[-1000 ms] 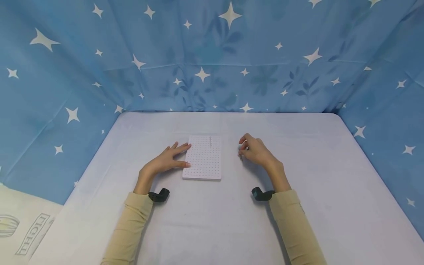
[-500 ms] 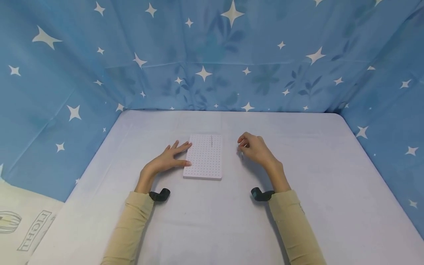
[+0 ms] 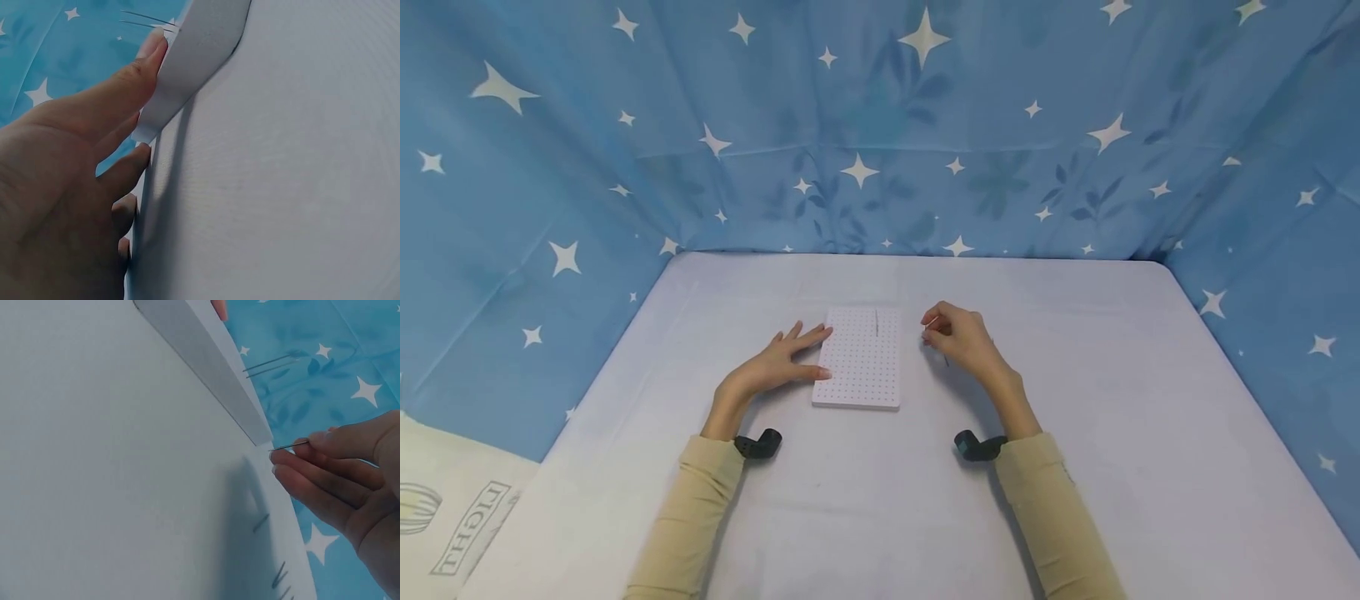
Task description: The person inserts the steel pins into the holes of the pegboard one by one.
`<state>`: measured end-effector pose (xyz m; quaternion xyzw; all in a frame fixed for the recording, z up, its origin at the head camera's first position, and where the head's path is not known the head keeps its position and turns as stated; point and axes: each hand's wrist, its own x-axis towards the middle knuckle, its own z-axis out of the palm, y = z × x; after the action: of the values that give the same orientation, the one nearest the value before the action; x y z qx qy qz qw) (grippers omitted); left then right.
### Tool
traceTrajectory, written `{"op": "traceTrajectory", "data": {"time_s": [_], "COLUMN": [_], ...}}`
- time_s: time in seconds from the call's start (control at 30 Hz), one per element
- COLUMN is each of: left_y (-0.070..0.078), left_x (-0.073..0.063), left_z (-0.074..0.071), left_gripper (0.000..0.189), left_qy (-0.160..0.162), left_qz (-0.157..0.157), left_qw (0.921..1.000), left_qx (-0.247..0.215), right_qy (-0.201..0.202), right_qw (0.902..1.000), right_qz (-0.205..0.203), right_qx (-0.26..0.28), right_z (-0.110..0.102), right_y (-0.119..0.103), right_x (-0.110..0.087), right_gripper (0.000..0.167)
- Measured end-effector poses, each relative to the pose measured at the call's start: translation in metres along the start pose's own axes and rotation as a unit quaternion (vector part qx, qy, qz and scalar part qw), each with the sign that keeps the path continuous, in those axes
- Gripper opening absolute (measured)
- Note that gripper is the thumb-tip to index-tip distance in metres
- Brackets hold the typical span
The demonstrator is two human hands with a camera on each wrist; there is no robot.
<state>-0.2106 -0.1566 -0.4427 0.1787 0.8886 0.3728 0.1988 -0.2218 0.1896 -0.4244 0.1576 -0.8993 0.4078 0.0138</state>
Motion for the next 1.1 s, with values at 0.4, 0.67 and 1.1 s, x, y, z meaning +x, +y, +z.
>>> {"op": "traceTrajectory", "data": {"time_s": [0.4,0.67,1.1], "left_y": [0.006,0.007,0.005], "left_x": [0.002,0.001,0.003], "left_z": [-0.002,-0.005,-0.002], "left_gripper": [0.086,0.086,0.086], "left_qy": [0.001,-0.001,0.005], "left_qz": [-0.011,-0.009,-0.011], "left_qw": [0.9995,0.9996,0.9997], "left_qx": [0.029,0.026,0.023], "right_qy": [0.014,0.003,-0.004], "right_qw": [0.9989,0.9973,0.9987], "right_qz": [0.001,0.007,-0.005], "right_qx": [0.045,0.074,0.051], "right_z": [0.015,0.023,0.037], "right_y": [-0.014,-0.020,-0.026], "right_x": [0.010,0.019,0.024], "right_gripper": [0.017,0.015,0.005]}}
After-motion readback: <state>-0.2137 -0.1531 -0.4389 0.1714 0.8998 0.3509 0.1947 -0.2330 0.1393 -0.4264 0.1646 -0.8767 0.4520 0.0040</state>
